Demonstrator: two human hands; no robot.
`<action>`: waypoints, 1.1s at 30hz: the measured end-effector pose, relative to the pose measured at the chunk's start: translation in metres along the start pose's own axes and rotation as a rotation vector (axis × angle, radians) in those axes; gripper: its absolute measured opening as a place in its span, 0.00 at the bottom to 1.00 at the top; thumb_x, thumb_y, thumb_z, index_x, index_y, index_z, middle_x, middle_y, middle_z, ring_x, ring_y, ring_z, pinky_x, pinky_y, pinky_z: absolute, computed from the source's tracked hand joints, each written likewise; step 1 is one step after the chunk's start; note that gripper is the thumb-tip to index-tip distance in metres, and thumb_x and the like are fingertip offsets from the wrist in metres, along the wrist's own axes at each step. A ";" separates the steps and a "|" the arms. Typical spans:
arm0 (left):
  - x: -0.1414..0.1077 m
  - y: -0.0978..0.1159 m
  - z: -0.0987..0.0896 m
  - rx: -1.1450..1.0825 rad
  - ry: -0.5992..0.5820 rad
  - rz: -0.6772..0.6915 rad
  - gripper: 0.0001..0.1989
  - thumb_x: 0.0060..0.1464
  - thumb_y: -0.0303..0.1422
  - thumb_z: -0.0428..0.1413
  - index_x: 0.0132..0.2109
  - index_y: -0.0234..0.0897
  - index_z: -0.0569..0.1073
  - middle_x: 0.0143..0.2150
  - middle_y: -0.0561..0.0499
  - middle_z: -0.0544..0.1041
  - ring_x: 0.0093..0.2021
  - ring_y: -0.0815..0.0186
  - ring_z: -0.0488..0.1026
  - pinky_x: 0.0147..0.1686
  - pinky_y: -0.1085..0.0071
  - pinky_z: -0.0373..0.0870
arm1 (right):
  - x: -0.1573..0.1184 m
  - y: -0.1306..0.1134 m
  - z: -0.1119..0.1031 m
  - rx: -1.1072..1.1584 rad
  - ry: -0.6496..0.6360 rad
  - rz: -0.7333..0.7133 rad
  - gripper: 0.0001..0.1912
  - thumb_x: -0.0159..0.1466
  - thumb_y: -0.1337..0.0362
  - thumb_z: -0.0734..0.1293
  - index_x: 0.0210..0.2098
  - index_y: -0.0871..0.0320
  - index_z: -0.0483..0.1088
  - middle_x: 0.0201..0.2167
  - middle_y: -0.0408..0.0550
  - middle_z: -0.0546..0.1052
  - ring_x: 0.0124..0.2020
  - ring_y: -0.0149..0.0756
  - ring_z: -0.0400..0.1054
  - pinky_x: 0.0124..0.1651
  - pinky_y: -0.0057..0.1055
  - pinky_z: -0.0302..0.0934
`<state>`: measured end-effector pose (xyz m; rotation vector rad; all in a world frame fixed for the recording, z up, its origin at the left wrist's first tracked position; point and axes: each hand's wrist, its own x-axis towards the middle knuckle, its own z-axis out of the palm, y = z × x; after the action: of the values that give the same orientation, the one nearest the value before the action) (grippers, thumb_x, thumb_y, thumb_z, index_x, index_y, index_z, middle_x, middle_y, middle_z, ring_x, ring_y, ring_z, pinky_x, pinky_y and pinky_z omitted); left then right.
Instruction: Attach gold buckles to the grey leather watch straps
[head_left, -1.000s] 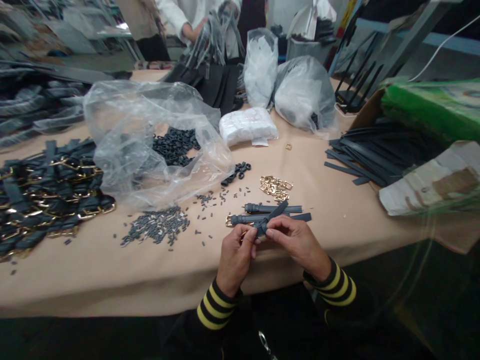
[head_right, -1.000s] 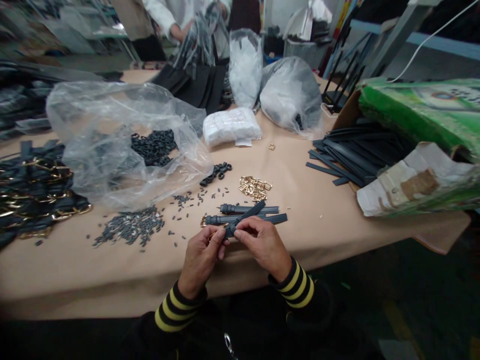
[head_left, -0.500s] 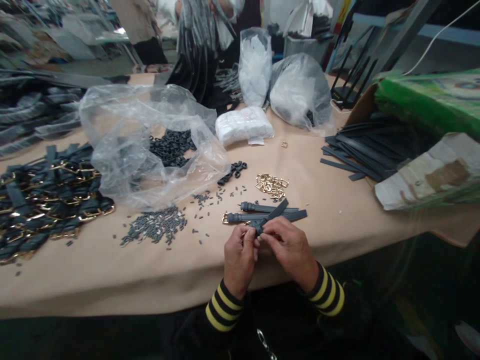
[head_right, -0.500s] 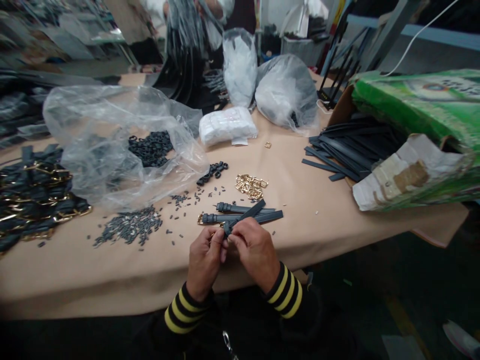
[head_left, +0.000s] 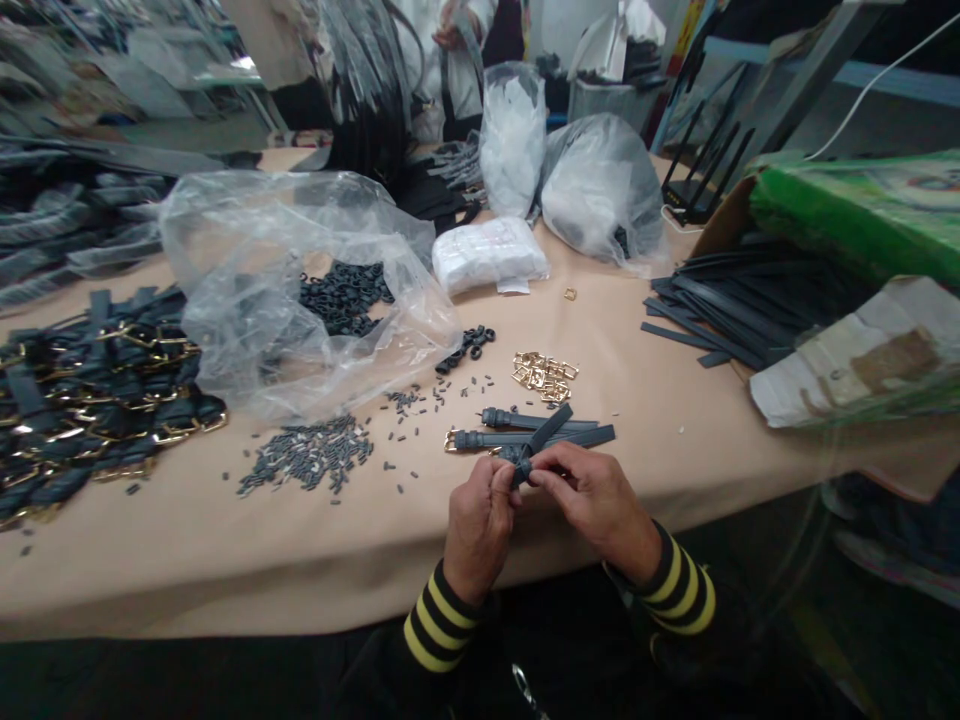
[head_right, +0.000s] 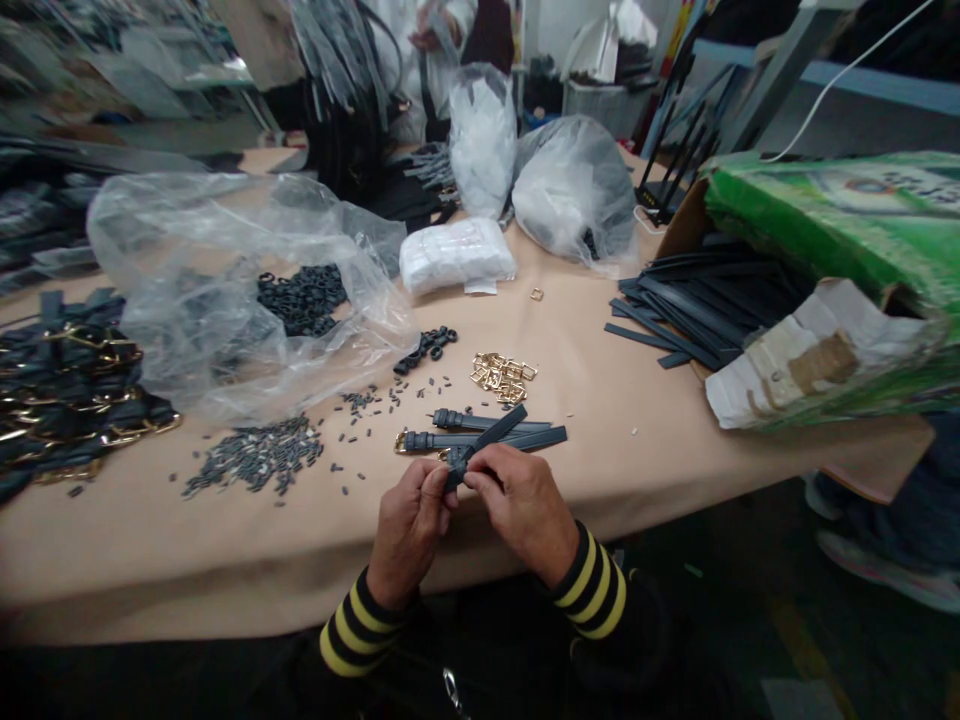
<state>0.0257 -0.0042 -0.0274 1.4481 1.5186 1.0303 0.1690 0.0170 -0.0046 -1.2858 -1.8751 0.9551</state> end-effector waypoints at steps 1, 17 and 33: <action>0.000 0.000 -0.001 0.025 -0.017 0.031 0.12 0.58 0.36 0.43 0.29 0.38 0.64 0.20 0.56 0.65 0.18 0.73 0.63 0.21 0.77 0.60 | 0.002 0.001 -0.003 0.086 -0.020 0.060 0.02 0.57 0.69 0.64 0.28 0.58 0.68 0.24 0.44 0.72 0.27 0.31 0.66 0.33 0.28 0.62; -0.001 0.005 0.003 0.201 0.113 0.133 0.11 0.58 0.34 0.42 0.35 0.37 0.67 0.23 0.54 0.69 0.21 0.70 0.68 0.24 0.76 0.64 | 0.003 0.002 0.004 0.495 -0.028 0.256 0.07 0.51 0.67 0.69 0.29 0.59 0.67 0.24 0.41 0.71 0.26 0.28 0.66 0.32 0.26 0.63; 0.003 0.004 -0.015 0.020 -0.193 0.122 0.22 0.48 0.39 0.55 0.50 0.36 0.64 0.42 0.44 0.76 0.40 0.60 0.74 0.40 0.68 0.69 | 0.006 -0.010 -0.003 0.284 -0.098 0.121 0.03 0.55 0.68 0.67 0.29 0.60 0.73 0.27 0.45 0.76 0.30 0.32 0.69 0.34 0.27 0.62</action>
<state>0.0127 -0.0018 -0.0184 1.6209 1.3200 0.9192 0.1646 0.0205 0.0063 -1.2076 -1.6737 1.3178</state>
